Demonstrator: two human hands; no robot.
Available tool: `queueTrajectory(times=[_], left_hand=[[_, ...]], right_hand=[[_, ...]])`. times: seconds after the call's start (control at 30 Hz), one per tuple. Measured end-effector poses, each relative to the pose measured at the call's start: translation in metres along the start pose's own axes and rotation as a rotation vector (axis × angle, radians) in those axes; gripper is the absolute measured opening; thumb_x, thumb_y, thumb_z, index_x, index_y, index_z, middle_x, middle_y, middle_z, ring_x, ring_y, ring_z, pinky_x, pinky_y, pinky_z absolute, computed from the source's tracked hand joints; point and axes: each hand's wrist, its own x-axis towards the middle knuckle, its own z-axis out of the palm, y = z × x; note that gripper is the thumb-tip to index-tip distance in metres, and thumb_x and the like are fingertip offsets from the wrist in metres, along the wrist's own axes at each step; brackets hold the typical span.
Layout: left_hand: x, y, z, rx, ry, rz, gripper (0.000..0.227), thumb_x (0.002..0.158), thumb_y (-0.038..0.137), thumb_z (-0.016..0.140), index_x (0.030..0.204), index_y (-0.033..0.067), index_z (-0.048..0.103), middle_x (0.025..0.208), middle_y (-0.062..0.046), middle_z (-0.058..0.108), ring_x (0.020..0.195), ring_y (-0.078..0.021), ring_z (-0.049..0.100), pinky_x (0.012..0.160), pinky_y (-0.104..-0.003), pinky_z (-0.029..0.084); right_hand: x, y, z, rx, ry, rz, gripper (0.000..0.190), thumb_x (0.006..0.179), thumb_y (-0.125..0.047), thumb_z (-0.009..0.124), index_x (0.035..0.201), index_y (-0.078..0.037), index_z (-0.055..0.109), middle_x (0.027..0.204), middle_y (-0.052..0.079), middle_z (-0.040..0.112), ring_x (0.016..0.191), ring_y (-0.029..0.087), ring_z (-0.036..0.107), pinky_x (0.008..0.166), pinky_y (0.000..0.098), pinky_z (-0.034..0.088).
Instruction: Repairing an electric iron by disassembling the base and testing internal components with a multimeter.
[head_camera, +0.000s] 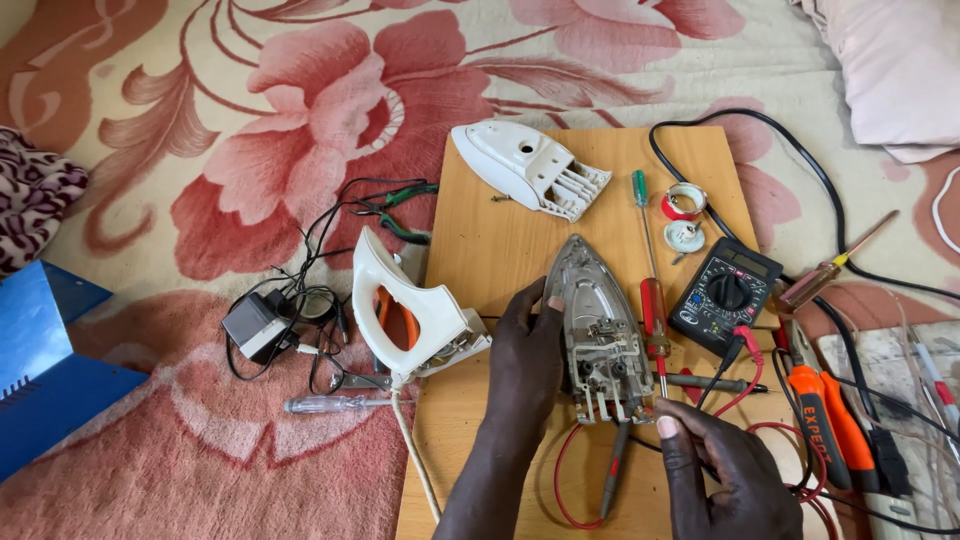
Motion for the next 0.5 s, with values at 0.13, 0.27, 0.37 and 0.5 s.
queueTrajectory(times=[0.13, 0.27, 0.37, 0.5], left_hand=[[-0.001, 0.001, -0.001, -0.008, 0.026, -0.063, 0.027, 0.100, 0.025, 0.055, 0.124, 0.0128, 0.062, 0.095, -0.003, 0.065, 0.071, -0.0132, 0.050, 0.063, -0.032, 0.041], [-0.004, 0.007, -0.001, -0.023, 0.022, -0.077, 0.028, 0.098, 0.022, 0.052, 0.123, 0.0121, 0.062, 0.102, -0.005, 0.067, 0.081, -0.0160, 0.056, 0.068, -0.033, 0.045], [-0.004, 0.005, 0.000, -0.021, 0.016, -0.074, 0.031, 0.098, 0.022, 0.053, 0.125, 0.0130, 0.065, 0.096, -0.005, 0.066, 0.075, -0.0153, 0.053, 0.066, -0.033, 0.043], [-0.005, 0.002, 0.001, 0.055, 0.016, -0.010, 0.041, 0.098, 0.025, 0.054, 0.135, 0.0150, 0.069, 0.083, -0.004, 0.066, 0.067, -0.0130, 0.051, 0.063, -0.031, 0.041]], right_hand=[[0.000, 0.003, 0.002, -0.017, 0.011, -0.003, 0.025, 0.099, -0.031, 0.064, 0.114, -0.024, 0.084, 0.100, -0.001, 0.080, 0.091, 0.016, 0.073, 0.082, 0.0313, 0.057], [0.011, 0.008, 0.005, -0.013, -0.006, 0.003, 0.033, 0.098, -0.035, 0.061, 0.125, -0.028, 0.078, 0.117, 0.002, 0.075, 0.102, 0.023, 0.073, 0.088, 0.0397, 0.060], [0.025, 0.014, 0.004, -0.011, -0.007, -0.161, 0.042, 0.097, -0.034, 0.060, 0.136, -0.024, 0.070, 0.137, 0.004, 0.069, 0.120, 0.028, 0.066, 0.090, 0.0459, 0.060], [0.041, 0.021, 0.004, -0.072, 0.051, -0.349, 0.043, 0.098, -0.033, 0.064, 0.136, -0.015, 0.071, 0.136, 0.008, 0.071, 0.128, 0.033, 0.059, 0.099, 0.0510, 0.049]])
